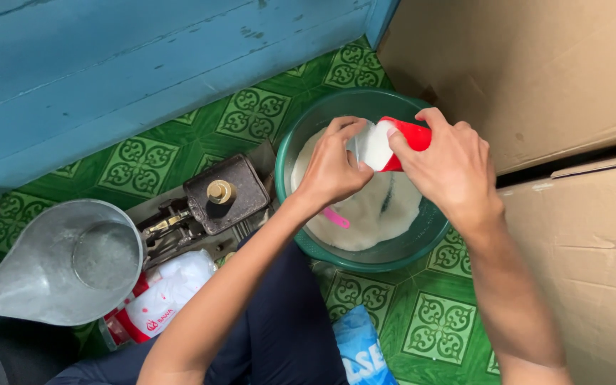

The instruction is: Scooping white powder from a basin into a measuring funnel and then into plastic bags.

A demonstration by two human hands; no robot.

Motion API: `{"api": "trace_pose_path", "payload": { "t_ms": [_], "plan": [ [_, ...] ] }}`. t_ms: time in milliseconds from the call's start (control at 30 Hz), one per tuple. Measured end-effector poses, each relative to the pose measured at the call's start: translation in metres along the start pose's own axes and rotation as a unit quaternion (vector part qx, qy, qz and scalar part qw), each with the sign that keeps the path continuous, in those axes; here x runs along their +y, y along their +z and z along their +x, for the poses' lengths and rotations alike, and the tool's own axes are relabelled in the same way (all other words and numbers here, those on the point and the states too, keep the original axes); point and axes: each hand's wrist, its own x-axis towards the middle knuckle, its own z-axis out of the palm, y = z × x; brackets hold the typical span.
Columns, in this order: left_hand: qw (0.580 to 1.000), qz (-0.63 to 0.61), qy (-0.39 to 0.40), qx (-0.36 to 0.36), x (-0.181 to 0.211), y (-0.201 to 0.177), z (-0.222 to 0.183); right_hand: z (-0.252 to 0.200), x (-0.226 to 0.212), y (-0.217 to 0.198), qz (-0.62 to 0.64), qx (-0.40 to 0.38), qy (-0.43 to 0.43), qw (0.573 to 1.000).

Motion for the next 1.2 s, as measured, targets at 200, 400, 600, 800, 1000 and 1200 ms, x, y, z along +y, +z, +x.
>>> {"api": "trace_pose_path", "payload": {
  "t_ms": [200,400,600,800,1000,1200],
  "plan": [
    [1.000,0.001,0.002,-0.005,-0.003,0.002,0.004,0.002,0.000,0.005,-0.039,0.051,-0.031,0.997],
    [1.000,-0.007,-0.003,-0.010,-0.001,0.000,0.002,0.015,0.005,0.029,-0.123,0.111,-0.068,0.984],
    [1.000,-0.003,0.007,-0.002,-0.002,-0.001,0.003,0.023,0.004,0.049,-0.234,0.172,-0.093,0.953],
    [1.000,-0.005,0.015,0.015,-0.005,0.002,0.001,0.029,0.004,0.064,-0.302,0.231,-0.111,0.918],
    [0.999,-0.016,0.008,0.027,-0.021,0.009,0.004,0.023,-0.012,0.060,-0.317,0.262,-0.132,0.902],
    [0.999,-0.028,0.003,0.039,-0.004,0.004,-0.002,0.023,-0.003,0.051,-0.240,0.224,-0.140,0.934]
  ]
}}
